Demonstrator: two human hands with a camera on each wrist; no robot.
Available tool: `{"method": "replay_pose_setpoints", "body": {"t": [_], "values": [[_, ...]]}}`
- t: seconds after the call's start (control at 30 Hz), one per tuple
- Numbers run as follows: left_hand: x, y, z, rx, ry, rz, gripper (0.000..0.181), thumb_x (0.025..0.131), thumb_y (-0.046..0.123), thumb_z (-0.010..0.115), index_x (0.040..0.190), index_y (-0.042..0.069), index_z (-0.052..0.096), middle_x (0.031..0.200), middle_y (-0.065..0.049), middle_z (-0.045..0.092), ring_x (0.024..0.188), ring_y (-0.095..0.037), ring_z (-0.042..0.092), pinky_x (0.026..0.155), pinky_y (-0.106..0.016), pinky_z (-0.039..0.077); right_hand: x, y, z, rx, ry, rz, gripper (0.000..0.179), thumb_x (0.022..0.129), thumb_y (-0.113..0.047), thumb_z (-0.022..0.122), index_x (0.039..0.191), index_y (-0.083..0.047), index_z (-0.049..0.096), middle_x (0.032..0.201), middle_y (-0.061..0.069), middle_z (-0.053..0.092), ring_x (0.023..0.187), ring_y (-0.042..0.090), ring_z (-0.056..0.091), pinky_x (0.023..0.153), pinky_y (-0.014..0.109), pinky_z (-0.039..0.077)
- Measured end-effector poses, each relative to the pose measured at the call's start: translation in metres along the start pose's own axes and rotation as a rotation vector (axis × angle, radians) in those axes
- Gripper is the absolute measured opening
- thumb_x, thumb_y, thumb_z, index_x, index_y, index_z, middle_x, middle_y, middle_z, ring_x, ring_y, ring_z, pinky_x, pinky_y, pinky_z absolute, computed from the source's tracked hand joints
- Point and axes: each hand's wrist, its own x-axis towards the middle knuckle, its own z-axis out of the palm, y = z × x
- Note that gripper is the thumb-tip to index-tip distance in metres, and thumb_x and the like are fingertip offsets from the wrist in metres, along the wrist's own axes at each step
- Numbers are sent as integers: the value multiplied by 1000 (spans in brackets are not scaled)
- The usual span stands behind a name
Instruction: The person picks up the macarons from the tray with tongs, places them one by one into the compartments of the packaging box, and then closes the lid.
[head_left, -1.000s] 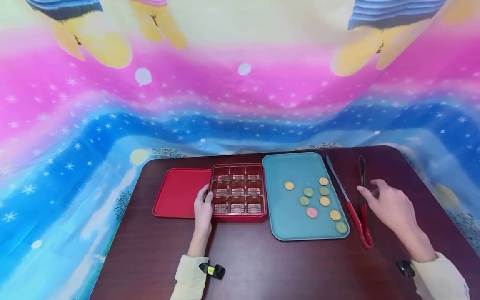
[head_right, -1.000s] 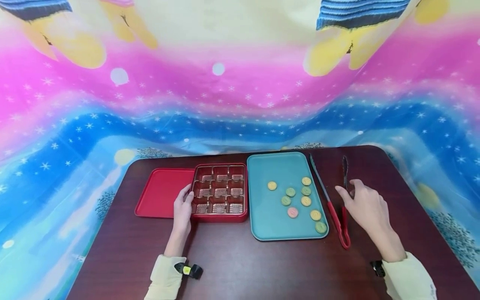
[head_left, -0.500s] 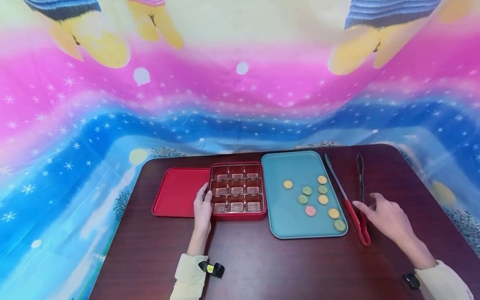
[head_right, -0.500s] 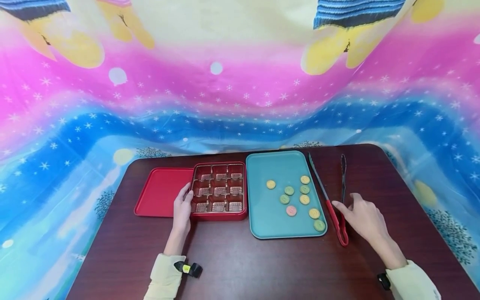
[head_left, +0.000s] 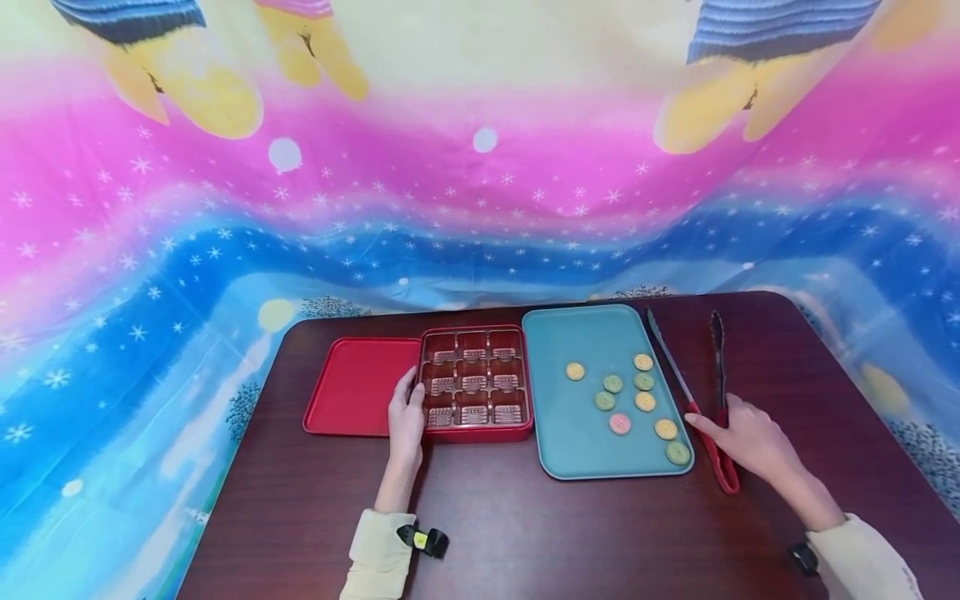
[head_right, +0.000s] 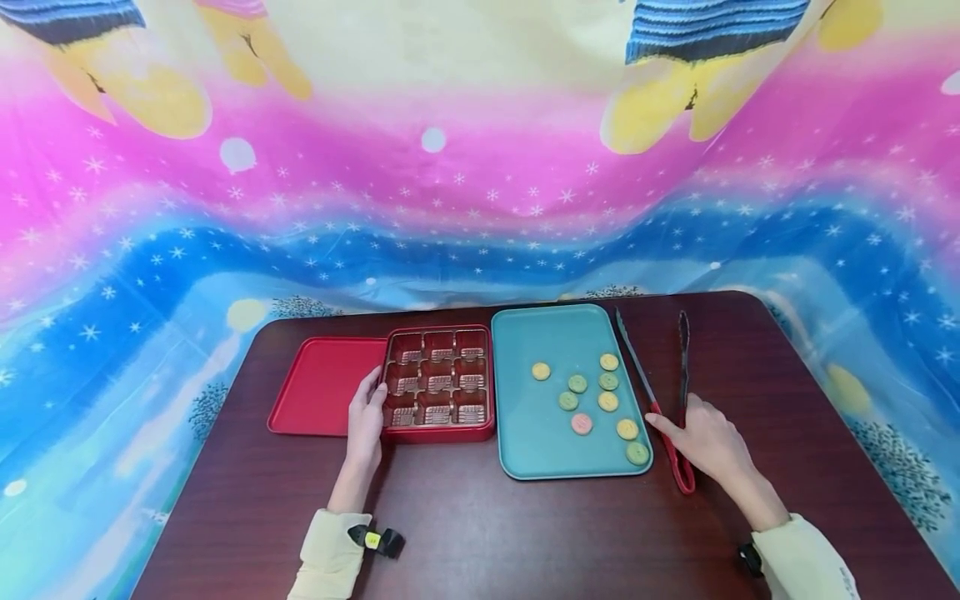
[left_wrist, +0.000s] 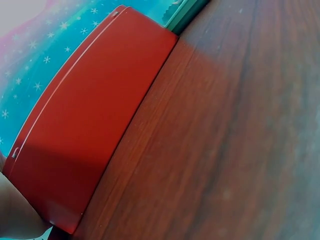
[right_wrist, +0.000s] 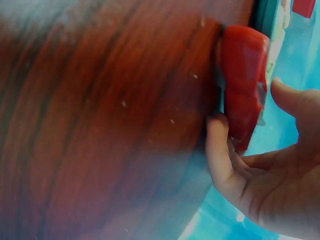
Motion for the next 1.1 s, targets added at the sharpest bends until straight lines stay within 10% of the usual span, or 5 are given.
{"method": "replay_pose_setpoints", "body": {"t": [0.6, 1.1], "values": [[-3, 1, 2, 28, 3, 27, 45, 110, 7, 44, 154, 1, 43, 155, -22, 43, 141, -36, 40, 116, -54, 33, 6, 4, 12, 26, 9, -36, 45, 101, -31, 67, 101, 11, 50, 75, 9, 51, 67, 24, 55, 59, 41, 51], [0, 1, -4, -22, -39, -6, 45, 109, 8, 46, 154, 3, 44, 152, -21, 47, 136, -35, 46, 112, -52, 37, -9, 9, 8, -33, 385, -189, 19, 96, 7, 62, 107, 10, 48, 78, 21, 49, 61, 34, 49, 49, 54, 43]]}}
